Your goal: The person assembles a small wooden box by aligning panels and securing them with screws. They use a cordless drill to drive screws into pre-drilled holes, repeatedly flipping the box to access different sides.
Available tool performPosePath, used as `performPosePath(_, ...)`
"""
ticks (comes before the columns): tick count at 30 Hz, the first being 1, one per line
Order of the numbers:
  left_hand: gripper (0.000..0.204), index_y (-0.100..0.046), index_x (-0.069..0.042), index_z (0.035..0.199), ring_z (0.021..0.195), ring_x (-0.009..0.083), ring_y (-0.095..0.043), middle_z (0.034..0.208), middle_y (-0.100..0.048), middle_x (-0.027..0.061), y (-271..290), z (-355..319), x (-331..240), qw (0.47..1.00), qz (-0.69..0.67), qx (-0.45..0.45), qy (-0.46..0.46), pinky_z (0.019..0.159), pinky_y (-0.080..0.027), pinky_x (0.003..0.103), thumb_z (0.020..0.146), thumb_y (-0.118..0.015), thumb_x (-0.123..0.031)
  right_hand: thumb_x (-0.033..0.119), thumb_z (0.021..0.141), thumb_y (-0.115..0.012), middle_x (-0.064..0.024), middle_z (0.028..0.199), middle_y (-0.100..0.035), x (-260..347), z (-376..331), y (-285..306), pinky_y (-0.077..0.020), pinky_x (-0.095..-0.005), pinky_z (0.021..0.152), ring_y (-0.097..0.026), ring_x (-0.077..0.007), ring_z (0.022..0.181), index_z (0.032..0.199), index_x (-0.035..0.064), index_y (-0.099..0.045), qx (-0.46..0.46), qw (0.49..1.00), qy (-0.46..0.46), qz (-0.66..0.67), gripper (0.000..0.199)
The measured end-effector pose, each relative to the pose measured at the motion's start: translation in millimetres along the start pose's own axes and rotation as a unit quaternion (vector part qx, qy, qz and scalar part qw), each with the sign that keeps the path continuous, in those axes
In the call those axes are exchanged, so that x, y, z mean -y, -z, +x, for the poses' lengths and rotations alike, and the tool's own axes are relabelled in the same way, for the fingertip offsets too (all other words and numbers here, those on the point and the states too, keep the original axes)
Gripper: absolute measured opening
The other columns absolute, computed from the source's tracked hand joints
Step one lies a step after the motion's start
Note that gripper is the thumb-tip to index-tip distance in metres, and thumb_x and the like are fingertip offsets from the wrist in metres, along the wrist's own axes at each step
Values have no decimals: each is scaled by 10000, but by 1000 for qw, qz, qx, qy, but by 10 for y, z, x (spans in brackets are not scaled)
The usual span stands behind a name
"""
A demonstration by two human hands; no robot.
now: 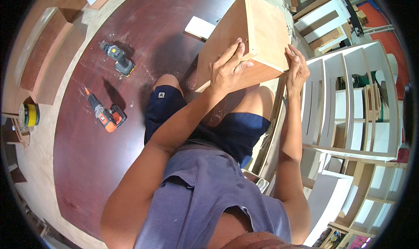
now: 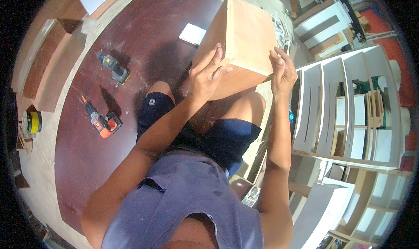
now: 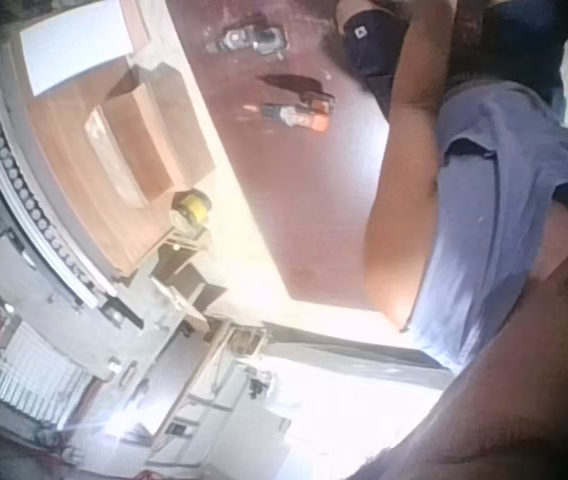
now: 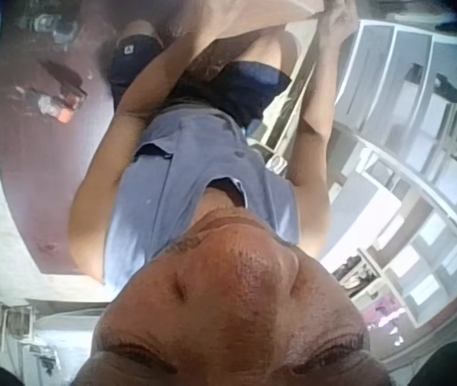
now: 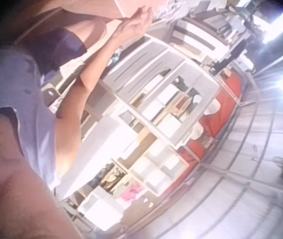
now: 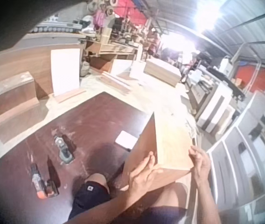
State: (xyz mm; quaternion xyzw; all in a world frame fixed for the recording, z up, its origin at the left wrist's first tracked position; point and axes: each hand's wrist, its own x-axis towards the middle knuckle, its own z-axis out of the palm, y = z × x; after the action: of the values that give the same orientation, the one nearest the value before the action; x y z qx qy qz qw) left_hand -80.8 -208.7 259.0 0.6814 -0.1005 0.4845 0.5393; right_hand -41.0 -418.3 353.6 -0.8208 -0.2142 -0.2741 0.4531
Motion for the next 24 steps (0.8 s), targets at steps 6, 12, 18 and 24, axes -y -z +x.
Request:
performPosePath(6, 665, -668, -94, 1285, 830, 248, -698, 1024, -687, 114, 31, -99, 6, 999, 36, -20, -6, 691, -573, 332, 662, -901, -88, 390, 824, -785, -286, 1375, -410, 391, -456, -643, -269, -498, 1145, -362, -403, 1350, 1356, -1, -516, -143, 979, -55, -137, 713)
performPosePath(12, 528, -709, -42, 1174, 834, 243, -688, 989, -661, 95, -111, -86, -69, 999, 27, -14, -20, 685, -557, 329, 683, -896, -98, 453, 809, -788, -256, 1300, -400, -26, -305, -620, -248, -506, 1123, -331, -394, 1319, 1294, 9, -532, -166, 980, 10, -108, 705)
performPosePath(18, 496, -682, -9, 1158, 804, 240, -661, 992, -629, 88, -213, -109, -10, 993, 82, 5, -84, 664, -529, 333, 715, -873, -124, 481, 804, -788, -271, 1323, -402, -8, -323, -493, -291, -493, 1116, -369, -422, 1302, 1319, 30, -553, -127, 981, -19, -144, 724)
performPosePath(24, 471, -669, -11, 1137, 787, 229, -651, 971, -629, 86, -162, -45, 3, 981, 139, -1, -137, 660, -536, 323, 731, -868, -140, 463, 616, -914, -306, 1414, -397, 208, -304, -451, -288, -516, 1141, -304, -456, 1377, 1395, 59, -490, -73, 985, -34, -155, 975)
